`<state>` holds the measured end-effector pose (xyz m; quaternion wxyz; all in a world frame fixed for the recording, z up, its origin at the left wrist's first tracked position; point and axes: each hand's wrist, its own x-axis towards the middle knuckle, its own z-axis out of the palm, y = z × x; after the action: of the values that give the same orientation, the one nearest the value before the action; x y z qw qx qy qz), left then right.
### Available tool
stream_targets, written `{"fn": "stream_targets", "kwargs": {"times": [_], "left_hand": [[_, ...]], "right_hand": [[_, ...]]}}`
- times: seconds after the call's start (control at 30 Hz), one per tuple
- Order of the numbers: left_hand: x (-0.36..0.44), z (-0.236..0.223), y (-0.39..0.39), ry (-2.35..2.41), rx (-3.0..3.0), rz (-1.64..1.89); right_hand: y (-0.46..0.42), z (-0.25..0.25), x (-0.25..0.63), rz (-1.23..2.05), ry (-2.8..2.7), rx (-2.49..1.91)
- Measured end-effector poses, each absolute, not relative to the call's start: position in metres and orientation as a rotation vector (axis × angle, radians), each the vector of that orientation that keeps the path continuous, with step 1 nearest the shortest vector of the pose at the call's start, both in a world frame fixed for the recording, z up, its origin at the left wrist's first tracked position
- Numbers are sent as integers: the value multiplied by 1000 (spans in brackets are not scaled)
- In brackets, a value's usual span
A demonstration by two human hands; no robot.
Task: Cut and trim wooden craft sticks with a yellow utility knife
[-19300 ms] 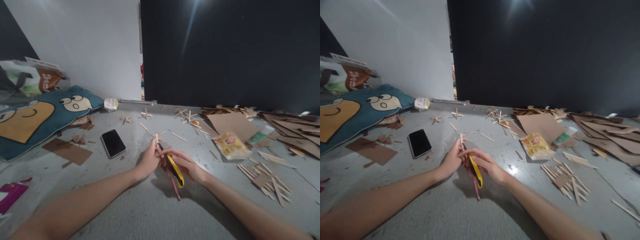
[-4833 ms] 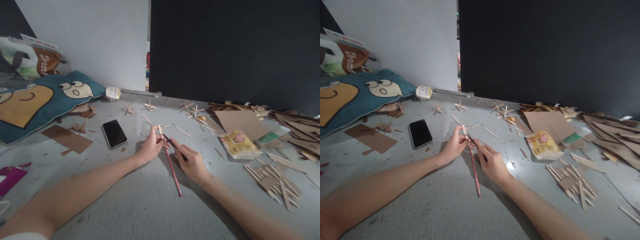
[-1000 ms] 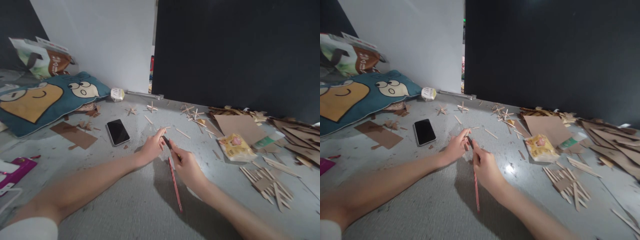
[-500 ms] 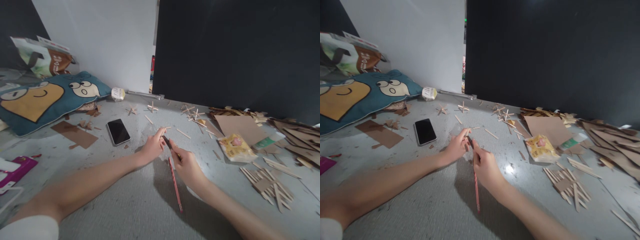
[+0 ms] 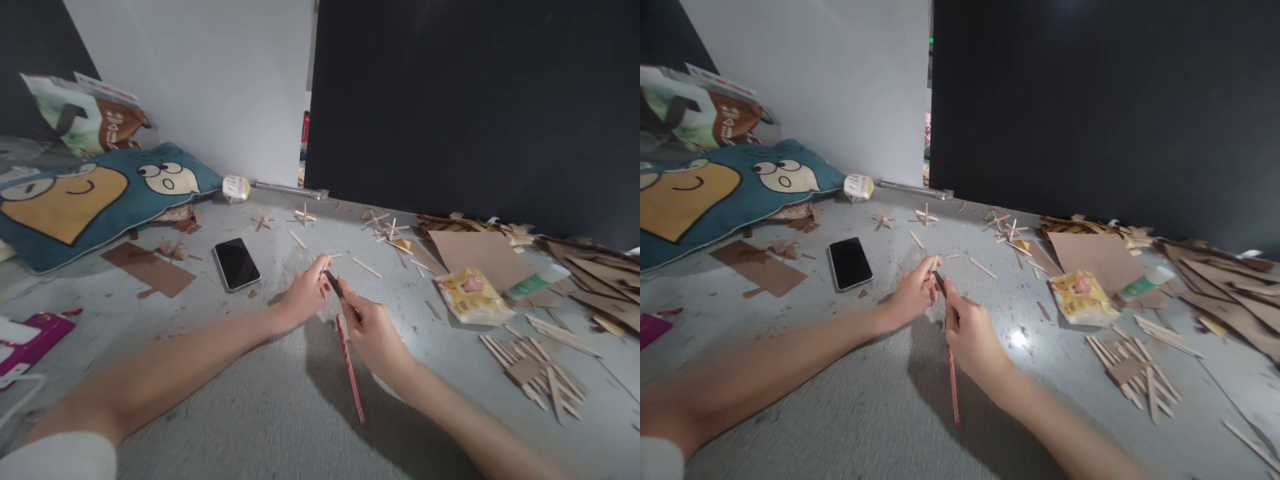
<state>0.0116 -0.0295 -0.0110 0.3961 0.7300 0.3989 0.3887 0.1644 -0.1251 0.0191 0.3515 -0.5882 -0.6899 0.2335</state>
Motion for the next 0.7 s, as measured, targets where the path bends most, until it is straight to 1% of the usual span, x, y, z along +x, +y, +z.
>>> {"fn": "stream_targets", "kwargs": {"times": [0.17, 0.4, 0.57, 0.7], "left_hand": [[16, -13, -34, 996, 1719, 974], [14, -8, -33, 996, 1813, 996], [17, -10, -36, 984, 1672, 967], [16, -8, -35, 965, 1704, 977]], "right_hand": [[-123, 15, 164, 570, -1795, -1522], [-122, 19, 166, 585, -1813, -1524], [-122, 19, 164, 607, -1812, -1533], [-122, 17, 164, 599, -1796, -1508]]}}
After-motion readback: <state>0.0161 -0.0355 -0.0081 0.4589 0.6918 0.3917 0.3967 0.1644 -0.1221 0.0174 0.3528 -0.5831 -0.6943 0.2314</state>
